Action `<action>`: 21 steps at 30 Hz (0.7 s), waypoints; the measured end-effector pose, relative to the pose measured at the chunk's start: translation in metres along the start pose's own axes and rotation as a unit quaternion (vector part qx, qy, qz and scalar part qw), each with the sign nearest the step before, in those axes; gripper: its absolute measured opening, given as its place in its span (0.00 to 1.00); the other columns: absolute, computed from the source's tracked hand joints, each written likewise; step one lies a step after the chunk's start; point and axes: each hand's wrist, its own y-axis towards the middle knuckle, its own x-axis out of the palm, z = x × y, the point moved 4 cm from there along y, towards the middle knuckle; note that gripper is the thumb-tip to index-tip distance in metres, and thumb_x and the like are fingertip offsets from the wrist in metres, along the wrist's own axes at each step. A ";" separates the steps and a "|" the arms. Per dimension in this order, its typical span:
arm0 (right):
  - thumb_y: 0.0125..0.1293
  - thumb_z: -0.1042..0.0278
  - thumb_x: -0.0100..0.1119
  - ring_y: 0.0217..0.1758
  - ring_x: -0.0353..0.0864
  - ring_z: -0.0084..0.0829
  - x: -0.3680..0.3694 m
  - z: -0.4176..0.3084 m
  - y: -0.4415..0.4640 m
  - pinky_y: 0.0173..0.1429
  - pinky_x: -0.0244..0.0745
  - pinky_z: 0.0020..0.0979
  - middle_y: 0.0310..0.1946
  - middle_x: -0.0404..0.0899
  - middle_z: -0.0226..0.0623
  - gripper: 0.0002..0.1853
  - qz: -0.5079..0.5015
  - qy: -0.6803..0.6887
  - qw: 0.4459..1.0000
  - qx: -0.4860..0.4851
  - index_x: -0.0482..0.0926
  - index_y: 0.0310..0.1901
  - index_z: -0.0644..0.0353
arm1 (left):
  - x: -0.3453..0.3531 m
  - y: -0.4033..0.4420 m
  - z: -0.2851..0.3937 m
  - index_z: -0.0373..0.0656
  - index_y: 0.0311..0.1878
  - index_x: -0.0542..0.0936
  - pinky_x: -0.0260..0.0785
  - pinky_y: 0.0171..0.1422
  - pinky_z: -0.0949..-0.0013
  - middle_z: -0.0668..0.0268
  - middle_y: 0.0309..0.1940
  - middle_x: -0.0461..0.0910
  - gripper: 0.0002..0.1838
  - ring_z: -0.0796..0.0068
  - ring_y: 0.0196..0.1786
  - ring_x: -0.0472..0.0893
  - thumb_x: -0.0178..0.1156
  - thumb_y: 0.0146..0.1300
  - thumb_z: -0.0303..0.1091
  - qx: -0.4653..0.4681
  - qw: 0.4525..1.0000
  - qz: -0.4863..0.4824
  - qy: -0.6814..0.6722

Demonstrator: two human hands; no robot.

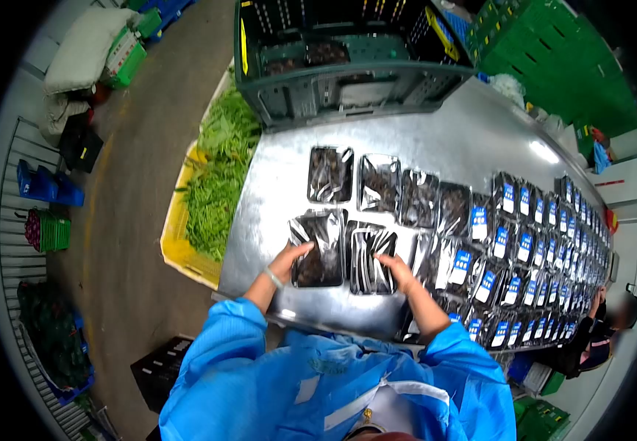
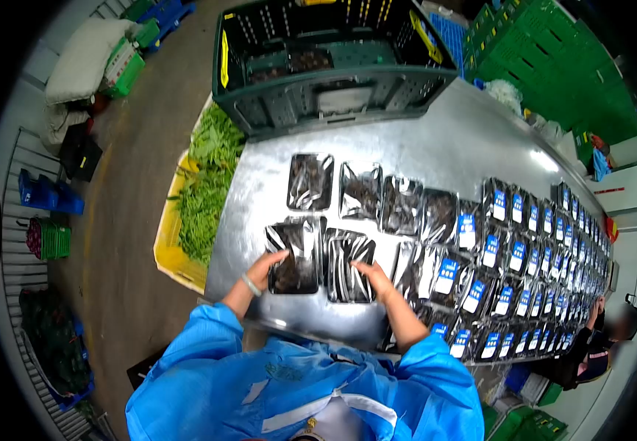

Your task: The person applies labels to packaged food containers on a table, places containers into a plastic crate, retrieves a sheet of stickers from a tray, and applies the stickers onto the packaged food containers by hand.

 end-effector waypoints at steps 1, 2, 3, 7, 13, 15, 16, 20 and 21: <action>0.61 0.59 0.69 0.49 0.82 0.29 0.008 -0.004 -0.001 0.57 0.77 0.33 0.47 0.83 0.35 0.26 -0.007 0.006 1.000 -0.001 0.74 0.58 0.61 | -0.002 0.000 0.000 0.36 0.50 0.81 0.80 0.51 0.66 0.61 0.43 0.86 0.16 0.70 0.43 0.86 0.62 0.67 0.39 0.012 1.000 -0.018 -0.003; 0.61 0.60 0.69 0.48 0.82 0.29 0.017 -0.009 -0.012 0.56 0.77 0.33 0.46 0.83 0.34 0.25 -0.012 0.024 1.000 0.006 0.75 0.57 0.61 | -0.006 -0.004 -0.001 0.35 0.51 0.81 0.80 0.53 0.65 0.60 0.44 0.86 0.16 0.68 0.45 0.87 0.61 0.68 0.38 0.012 1.000 -0.009 -0.023; 0.61 0.61 0.69 0.47 0.82 0.28 0.022 -0.015 -0.020 0.56 0.77 0.32 0.45 0.83 0.34 0.24 -0.016 0.041 0.999 0.011 0.76 0.56 0.61 | -0.011 -0.004 -0.003 0.34 0.55 0.78 0.78 0.58 0.62 0.58 0.48 0.85 0.18 0.64 0.49 0.86 0.60 0.68 0.36 0.013 0.999 -0.021 -0.037; 0.63 0.64 0.69 0.44 0.81 0.26 0.019 -0.020 -0.022 0.52 0.76 0.31 0.42 0.83 0.32 0.19 -0.032 0.027 0.999 -0.022 0.78 0.52 0.61 | 0.001 -0.032 0.021 0.35 0.66 0.71 0.74 0.65 0.57 0.52 0.57 0.80 0.25 0.58 0.57 0.82 0.60 0.67 0.34 0.027 0.997 -0.047 -0.060; 0.62 0.66 0.68 0.45 0.81 0.27 0.027 -0.069 -0.036 0.55 0.74 0.32 0.43 0.82 0.32 0.19 -0.057 0.046 0.997 0.000 0.78 0.53 0.62 | 0.000 -0.059 0.054 0.34 0.67 0.69 0.69 0.70 0.52 0.50 0.61 0.77 0.28 0.54 0.62 0.78 0.58 0.66 0.35 -0.010 0.992 -0.046 -0.116; 0.60 0.66 0.69 0.47 0.81 0.28 0.033 -0.109 -0.049 0.55 0.75 0.33 0.45 0.82 0.33 0.22 -0.061 0.052 0.997 -0.018 0.77 0.54 0.62 | 0.008 -0.071 0.082 0.34 0.67 0.70 0.69 0.70 0.52 0.51 0.60 0.77 0.28 0.54 0.61 0.79 0.58 0.64 0.33 0.029 0.992 -0.027 -0.116; 0.59 0.65 0.70 0.48 0.81 0.29 0.041 -0.145 -0.060 0.56 0.75 0.33 0.45 0.82 0.34 0.23 -0.056 0.046 0.996 -0.043 0.77 0.55 0.63 | 0.015 -0.072 0.101 0.33 0.66 0.71 0.70 0.69 0.54 0.51 0.60 0.78 0.27 0.55 0.61 0.79 0.58 0.64 0.29 0.059 0.986 -0.046 -0.151; 0.52 0.55 0.76 0.47 0.82 0.30 0.042 -0.292 -0.062 0.56 0.76 0.34 0.44 0.83 0.38 0.33 0.009 -0.103 0.975 -0.194 0.77 0.56 0.65 | 0.107 -0.079 0.233 0.31 0.68 0.67 0.65 0.73 0.50 0.48 0.63 0.74 0.31 0.52 0.64 0.76 0.58 0.64 0.35 0.154 0.971 -0.140 -0.117; 0.49 0.52 0.77 0.46 0.82 0.31 0.063 -0.349 -0.078 0.56 0.76 0.33 0.44 0.83 0.38 0.37 -0.029 -0.129 0.962 -0.237 0.76 0.57 0.65 | 0.120 -0.074 0.264 0.31 0.70 0.65 0.64 0.74 0.49 0.48 0.65 0.72 0.32 0.51 0.66 0.74 0.58 0.64 0.36 0.185 0.969 -0.141 -0.087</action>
